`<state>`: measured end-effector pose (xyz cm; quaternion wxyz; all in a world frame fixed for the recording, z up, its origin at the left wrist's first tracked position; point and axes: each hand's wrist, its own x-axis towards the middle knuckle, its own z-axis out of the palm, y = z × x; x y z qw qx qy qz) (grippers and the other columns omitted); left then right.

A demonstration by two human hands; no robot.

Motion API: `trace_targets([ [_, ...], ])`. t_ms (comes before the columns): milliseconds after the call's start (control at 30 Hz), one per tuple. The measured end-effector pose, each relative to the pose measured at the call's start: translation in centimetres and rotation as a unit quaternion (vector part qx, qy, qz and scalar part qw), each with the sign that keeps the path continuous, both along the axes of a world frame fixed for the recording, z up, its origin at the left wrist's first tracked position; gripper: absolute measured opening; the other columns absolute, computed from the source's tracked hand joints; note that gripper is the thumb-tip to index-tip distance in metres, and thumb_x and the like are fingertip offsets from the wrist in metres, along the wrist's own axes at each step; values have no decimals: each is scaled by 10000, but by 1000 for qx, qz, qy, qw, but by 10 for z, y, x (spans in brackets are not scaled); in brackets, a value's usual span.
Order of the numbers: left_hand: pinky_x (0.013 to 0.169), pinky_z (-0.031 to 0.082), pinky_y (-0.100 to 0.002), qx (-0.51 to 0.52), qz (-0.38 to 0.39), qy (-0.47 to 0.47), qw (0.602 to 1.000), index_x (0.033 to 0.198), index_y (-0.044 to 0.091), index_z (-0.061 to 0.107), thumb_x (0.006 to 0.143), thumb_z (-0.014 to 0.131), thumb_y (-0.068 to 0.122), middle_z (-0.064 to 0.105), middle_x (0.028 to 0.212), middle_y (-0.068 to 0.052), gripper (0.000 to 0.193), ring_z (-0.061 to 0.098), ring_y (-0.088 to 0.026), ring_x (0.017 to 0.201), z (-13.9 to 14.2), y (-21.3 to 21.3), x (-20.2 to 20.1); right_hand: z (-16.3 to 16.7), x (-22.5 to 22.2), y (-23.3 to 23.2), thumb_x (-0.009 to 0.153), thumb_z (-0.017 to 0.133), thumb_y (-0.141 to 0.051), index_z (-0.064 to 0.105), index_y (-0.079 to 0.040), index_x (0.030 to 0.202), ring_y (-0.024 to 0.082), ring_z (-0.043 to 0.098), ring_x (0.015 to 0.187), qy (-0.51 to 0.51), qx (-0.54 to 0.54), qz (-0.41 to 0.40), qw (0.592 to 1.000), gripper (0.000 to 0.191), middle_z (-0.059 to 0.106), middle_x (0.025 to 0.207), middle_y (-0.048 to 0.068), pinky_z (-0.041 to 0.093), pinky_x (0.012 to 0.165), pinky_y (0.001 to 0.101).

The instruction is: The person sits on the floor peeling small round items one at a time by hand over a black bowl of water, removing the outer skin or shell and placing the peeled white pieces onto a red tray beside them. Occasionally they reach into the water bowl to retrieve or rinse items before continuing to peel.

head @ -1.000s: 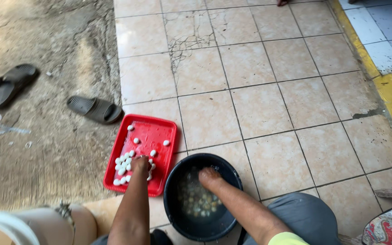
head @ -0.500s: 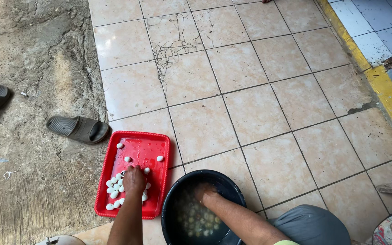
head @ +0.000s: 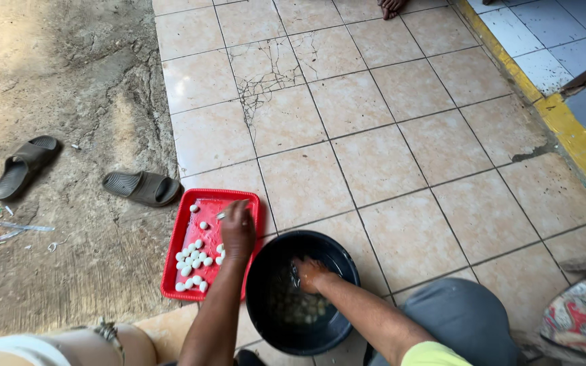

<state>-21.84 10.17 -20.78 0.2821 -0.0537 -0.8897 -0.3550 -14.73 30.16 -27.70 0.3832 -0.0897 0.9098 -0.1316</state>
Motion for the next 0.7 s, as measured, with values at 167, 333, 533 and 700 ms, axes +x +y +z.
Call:
trace_targets([
  [167,795,580,-469,-142,-185,-55,971,1208,54,670,884,659,47,675,1196,-168,325,686,-371,939,16,79,60,12,13,0,898,611,-112,414,-128,1500,432,533,1305,53,50,42,996,634,477,1453,244,472,1078,497],
  [333,853,571,-441,-318,-146,-325,878,1128,83,678,878,626,130,646,1154,-150,260,663,-328,1059,-3,88,109,15,24,0,904,613,-126,479,-126,1429,413,555,1283,14,70,127,989,542,521,1410,224,482,1058,497],
  [533,908,579,-394,-411,-199,-446,770,1149,59,714,977,556,159,657,1225,-217,254,687,-320,1070,-29,75,117,14,29,-1,912,615,-143,556,-123,1344,389,582,1257,-17,71,193,978,437,574,1359,200,495,1035,497],
  [700,935,573,-414,-394,-239,-494,737,1145,58,727,980,555,165,680,1222,-209,261,689,-328,1099,-29,85,115,16,29,-1,918,617,-157,621,-121,1273,370,604,1235,-20,77,212,974,357,618,1316,180,506,1015,496],
])
